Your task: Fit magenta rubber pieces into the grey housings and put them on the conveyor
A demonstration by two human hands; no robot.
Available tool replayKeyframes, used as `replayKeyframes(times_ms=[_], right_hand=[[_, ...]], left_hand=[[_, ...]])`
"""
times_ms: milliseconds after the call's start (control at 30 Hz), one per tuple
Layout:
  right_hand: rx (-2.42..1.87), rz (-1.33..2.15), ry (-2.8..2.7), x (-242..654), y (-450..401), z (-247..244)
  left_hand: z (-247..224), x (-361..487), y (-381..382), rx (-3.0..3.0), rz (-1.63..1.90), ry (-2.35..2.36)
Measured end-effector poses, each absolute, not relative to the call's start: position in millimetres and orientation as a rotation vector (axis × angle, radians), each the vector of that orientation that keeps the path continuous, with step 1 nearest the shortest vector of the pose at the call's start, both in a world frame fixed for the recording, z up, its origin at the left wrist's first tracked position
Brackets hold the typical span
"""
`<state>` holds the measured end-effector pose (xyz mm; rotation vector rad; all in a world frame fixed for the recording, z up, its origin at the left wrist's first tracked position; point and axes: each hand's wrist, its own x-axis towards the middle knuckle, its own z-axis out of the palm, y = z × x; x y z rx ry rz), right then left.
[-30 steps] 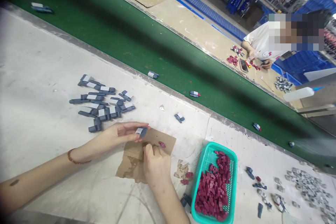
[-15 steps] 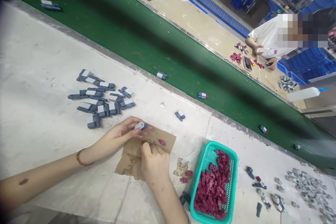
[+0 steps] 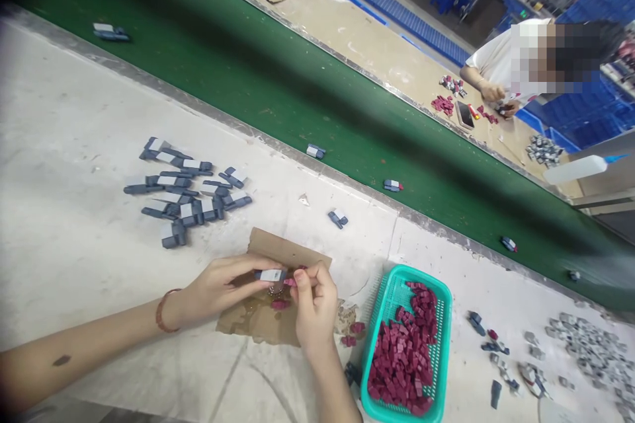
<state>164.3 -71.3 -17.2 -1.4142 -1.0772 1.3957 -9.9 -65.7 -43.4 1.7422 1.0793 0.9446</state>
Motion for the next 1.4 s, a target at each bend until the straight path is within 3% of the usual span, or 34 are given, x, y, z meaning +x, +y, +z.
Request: replayKeyframes(times_ms=[333,600,833,967,1200,1400], right_hand=[[-1.404,1.376,-1.267,162,-79,-26],[-1.439,1.085,-1.638,164,-80,-22],[-1.419,0.602,-2.025,169,-77,-21],[-1.437,0.558,-2.129,164,-80,-21],[-1.597,0.645,-2.086,175,-90,4],[-2.057,0.478,-1.741,264,-110,34]], left_hand=[[-45,-10,-67,1.961,0.948,0.999],[-41,-10,-67,1.955,0.901,0.973],[-41,-10,-68,1.924,0.831,0.966],[-44,-12,-69,1.909,0.847,0.956],[-36,-7,-65,1.832,0.782,0.974],[-18,-11,-7,1.824,0.787,1.249]])
